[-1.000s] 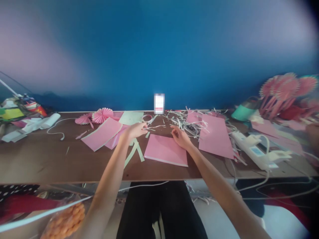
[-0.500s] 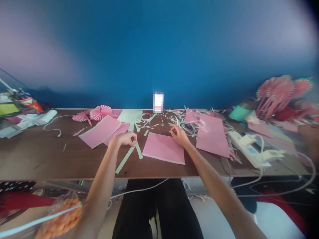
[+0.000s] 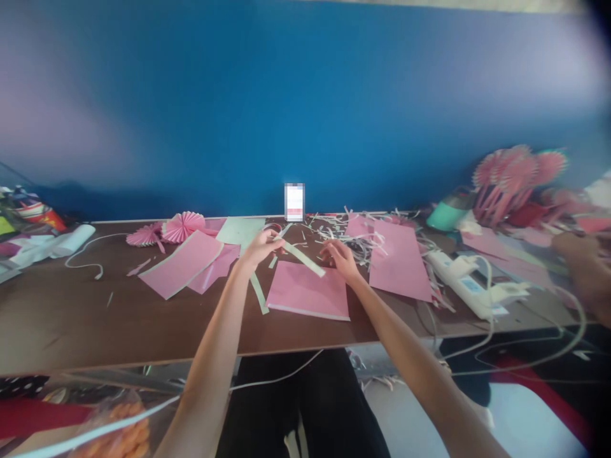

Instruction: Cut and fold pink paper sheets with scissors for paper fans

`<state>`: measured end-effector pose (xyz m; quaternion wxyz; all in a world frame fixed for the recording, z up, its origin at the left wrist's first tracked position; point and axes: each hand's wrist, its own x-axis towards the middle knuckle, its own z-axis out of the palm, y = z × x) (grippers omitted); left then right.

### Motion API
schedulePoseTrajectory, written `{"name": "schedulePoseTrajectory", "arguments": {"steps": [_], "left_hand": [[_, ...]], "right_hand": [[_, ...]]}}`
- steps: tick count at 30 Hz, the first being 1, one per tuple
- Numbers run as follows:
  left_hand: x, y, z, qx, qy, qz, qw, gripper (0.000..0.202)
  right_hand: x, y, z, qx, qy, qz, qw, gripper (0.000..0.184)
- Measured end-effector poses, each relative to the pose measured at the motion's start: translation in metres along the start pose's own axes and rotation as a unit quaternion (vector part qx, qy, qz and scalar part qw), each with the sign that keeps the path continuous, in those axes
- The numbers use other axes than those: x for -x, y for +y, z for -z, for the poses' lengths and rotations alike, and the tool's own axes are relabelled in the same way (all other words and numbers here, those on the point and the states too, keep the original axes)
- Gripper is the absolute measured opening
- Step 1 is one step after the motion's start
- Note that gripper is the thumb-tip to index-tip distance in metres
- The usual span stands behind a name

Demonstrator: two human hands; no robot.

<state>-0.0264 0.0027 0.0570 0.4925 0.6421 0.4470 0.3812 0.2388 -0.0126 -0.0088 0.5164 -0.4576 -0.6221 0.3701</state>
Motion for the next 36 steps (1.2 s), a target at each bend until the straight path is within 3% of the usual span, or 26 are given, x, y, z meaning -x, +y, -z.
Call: {"name": "schedulePoseTrajectory", "arguments": {"steps": [4, 8, 12, 16, 22, 28, 36], "left_hand": [[-0.023, -0.025, -0.028, 0.036, 0.074, 0.004, 0.997, 0.028], [-0.026, -0.043, -0.037, 0.057, 0.146, 0.009, 0.988, 0.028], [-0.022, -0.049, -0.032, 0.048, 0.127, 0.018, 0.991, 0.026], [-0.016, -0.047, -0.020, -0.060, 0.119, 0.007, 0.991, 0.028], [-0.006, -0.054, -0.004, -0.146, 0.103, -0.004, 0.984, 0.029], [-0.002, -0.059, -0.008, -0.195, 0.133, -0.048, 0.971, 0.020], [0.002, -0.058, -0.010, -0.222, 0.129, -0.027, 0.966, 0.017]], "right_hand": [[0.000, -0.003, 0.004, -0.062, -0.004, -0.041, 0.997, 0.039], [-0.003, 0.003, 0.004, -0.023, -0.005, -0.033, 0.999, 0.036], [-0.007, 0.010, 0.004, 0.010, 0.006, -0.025, 1.000, 0.030], [-0.007, 0.008, 0.008, 0.026, 0.024, 0.000, 0.999, 0.028], [-0.002, 0.000, 0.010, 0.022, 0.001, -0.025, 0.999, 0.021], [-0.001, 0.001, 0.010, 0.129, -0.022, 0.025, 0.991, 0.016], [0.002, 0.000, 0.011, 0.175, -0.062, 0.062, 0.981, 0.013]]}}
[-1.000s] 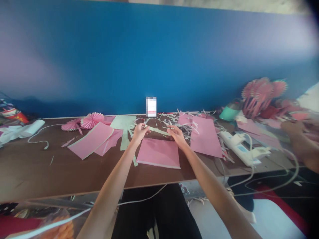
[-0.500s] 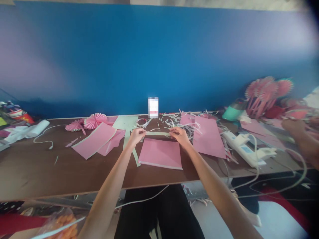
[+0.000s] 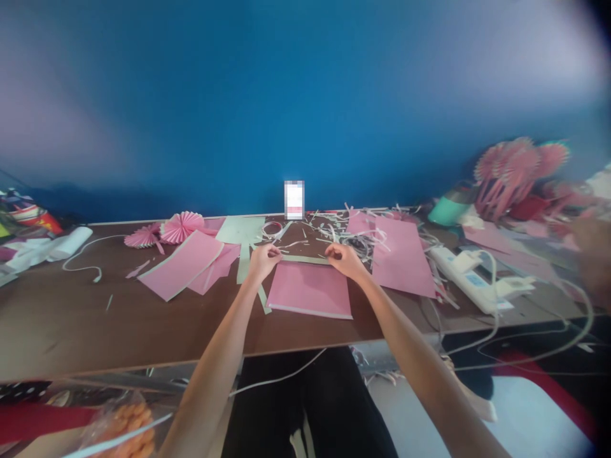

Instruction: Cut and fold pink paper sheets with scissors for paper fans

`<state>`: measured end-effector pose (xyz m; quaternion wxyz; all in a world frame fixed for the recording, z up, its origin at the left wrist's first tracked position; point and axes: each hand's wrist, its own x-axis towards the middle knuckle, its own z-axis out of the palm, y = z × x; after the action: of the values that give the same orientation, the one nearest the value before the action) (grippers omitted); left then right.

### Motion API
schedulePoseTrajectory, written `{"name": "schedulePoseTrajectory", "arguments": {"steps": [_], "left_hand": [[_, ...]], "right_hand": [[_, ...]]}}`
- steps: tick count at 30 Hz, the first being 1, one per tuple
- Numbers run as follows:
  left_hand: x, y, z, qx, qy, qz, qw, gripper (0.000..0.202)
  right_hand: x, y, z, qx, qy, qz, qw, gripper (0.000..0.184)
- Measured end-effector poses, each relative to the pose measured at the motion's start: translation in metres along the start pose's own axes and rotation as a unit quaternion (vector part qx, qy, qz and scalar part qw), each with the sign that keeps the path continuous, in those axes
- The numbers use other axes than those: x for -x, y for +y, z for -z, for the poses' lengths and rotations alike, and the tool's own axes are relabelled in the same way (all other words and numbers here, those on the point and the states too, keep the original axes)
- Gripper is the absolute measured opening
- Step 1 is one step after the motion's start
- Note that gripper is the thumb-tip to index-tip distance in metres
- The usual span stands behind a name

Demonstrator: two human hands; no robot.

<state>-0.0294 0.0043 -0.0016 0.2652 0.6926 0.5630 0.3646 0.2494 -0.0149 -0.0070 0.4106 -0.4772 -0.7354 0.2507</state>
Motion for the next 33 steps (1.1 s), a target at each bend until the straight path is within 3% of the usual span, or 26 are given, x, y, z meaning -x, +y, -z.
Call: {"name": "schedulePoseTrajectory", "arguments": {"steps": [13, 26, 33], "left_hand": [[0.002, -0.005, -0.011, -0.099, 0.016, -0.040, 0.994, 0.006], [0.001, -0.006, -0.017, -0.171, -0.005, -0.042, 0.984, 0.011], [0.000, -0.007, -0.018, -0.160, -0.015, -0.058, 0.985, 0.008]], "right_hand": [[0.001, 0.009, 0.000, 0.061, -0.057, 0.007, 0.997, 0.012], [-0.001, 0.008, -0.001, 0.088, -0.064, -0.002, 0.994, 0.013], [-0.001, 0.008, 0.000, 0.085, -0.069, -0.005, 0.994, 0.015]]}}
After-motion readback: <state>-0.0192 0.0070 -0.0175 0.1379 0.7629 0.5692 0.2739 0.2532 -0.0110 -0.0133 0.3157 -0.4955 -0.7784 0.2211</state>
